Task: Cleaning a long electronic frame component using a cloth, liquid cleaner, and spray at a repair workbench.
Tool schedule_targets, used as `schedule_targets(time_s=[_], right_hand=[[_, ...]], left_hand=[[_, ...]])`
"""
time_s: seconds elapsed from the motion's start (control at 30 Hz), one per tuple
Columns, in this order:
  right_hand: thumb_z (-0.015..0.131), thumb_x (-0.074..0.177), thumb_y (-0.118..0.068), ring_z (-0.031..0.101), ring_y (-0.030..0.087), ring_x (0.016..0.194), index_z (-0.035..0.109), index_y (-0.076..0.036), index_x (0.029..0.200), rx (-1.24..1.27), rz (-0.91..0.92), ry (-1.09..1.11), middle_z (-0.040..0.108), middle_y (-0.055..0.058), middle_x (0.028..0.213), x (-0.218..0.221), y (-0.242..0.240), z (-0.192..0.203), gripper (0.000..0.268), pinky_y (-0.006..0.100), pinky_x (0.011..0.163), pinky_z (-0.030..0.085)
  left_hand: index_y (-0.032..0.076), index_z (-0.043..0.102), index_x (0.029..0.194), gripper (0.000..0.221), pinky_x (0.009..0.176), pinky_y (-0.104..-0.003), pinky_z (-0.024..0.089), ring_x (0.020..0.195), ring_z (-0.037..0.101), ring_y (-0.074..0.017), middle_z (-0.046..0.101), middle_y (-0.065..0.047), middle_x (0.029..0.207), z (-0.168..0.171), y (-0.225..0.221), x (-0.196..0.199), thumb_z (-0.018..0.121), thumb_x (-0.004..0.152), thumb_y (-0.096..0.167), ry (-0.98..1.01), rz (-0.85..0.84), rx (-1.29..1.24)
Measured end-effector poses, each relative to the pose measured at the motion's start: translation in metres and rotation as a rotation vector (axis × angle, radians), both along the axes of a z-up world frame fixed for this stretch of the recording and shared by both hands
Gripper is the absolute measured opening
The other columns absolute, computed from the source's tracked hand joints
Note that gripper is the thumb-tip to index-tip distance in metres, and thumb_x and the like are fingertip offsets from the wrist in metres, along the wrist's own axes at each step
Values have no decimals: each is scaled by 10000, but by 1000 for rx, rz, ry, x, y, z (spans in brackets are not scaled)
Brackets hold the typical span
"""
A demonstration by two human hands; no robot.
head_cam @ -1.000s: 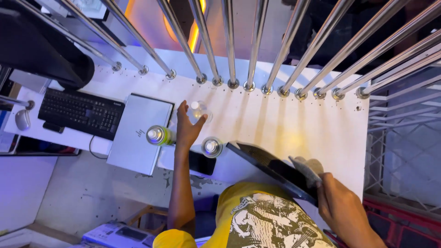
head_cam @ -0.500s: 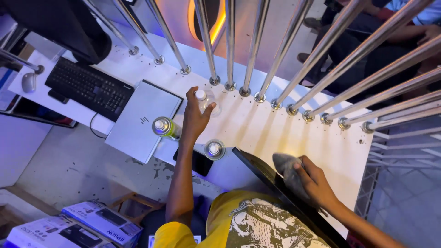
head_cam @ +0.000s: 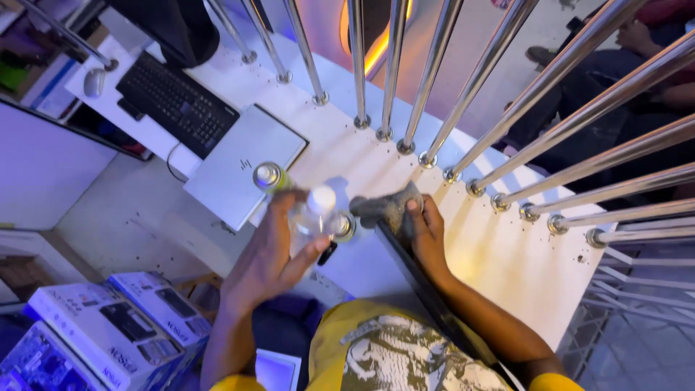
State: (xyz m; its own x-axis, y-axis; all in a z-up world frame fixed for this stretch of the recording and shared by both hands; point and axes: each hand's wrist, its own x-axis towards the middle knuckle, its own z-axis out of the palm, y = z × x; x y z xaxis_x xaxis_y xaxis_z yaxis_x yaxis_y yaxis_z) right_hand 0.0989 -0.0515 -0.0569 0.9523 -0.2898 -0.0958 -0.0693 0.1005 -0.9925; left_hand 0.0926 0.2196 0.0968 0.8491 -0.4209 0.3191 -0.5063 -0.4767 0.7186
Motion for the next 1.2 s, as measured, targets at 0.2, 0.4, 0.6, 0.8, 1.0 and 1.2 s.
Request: schedule_targets(time_s=[0.2,0.4,0.6,0.8,1.0,1.2], right_hand=[[555,1076,-315,479,99,640,619,-113,953,82,24,-66,490,-8,671,-10,9,40,245,259,604,391],[553,1067,-308,504,90,701,617,-95,986,231,73,-119,520,-7,749,-13,18,52,237,254,646,410],[529,1073,-271,524,90,716,610,-81,984,258,102,-131,517,-5,766,-12,14,26,225,252,656,418],[524,1069,-236,478,73,704,608,-77,970,278,124,-132,465,-23,738,-15,14,25,205,235,655,386],[527,1065,-223,455,80,692,601,-72,955,281,137,-141,437,-23,730,-15,16,32,201,240,649,369],[519,1068,-205,435,66,679,604,-67,955,269,145,-154,411,-36,714,-14,14,29,197,229,650,359]], left_hand=[[-43,436,1374,634,775,-614,572,974,674,-587,683,-358,1069,-11,-5,-25,688,955,360,275,-157,137],[-59,473,1338,583,712,-602,583,928,694,-567,673,-381,1077,-4,-29,-27,691,953,320,271,-245,213],[-56,457,1341,575,689,-598,588,911,702,-561,664,-368,1117,-6,-42,-21,654,972,337,277,-315,320],[-46,471,1330,538,653,-546,601,868,717,-542,670,-342,1073,6,-43,-15,642,978,323,313,-304,407],[-38,471,1310,533,643,-548,597,856,728,-532,670,-338,1049,16,-41,-5,640,978,344,326,-320,471],[-31,454,1305,510,591,-566,582,797,713,-554,649,-346,1028,24,-39,3,597,989,342,336,-344,553]])
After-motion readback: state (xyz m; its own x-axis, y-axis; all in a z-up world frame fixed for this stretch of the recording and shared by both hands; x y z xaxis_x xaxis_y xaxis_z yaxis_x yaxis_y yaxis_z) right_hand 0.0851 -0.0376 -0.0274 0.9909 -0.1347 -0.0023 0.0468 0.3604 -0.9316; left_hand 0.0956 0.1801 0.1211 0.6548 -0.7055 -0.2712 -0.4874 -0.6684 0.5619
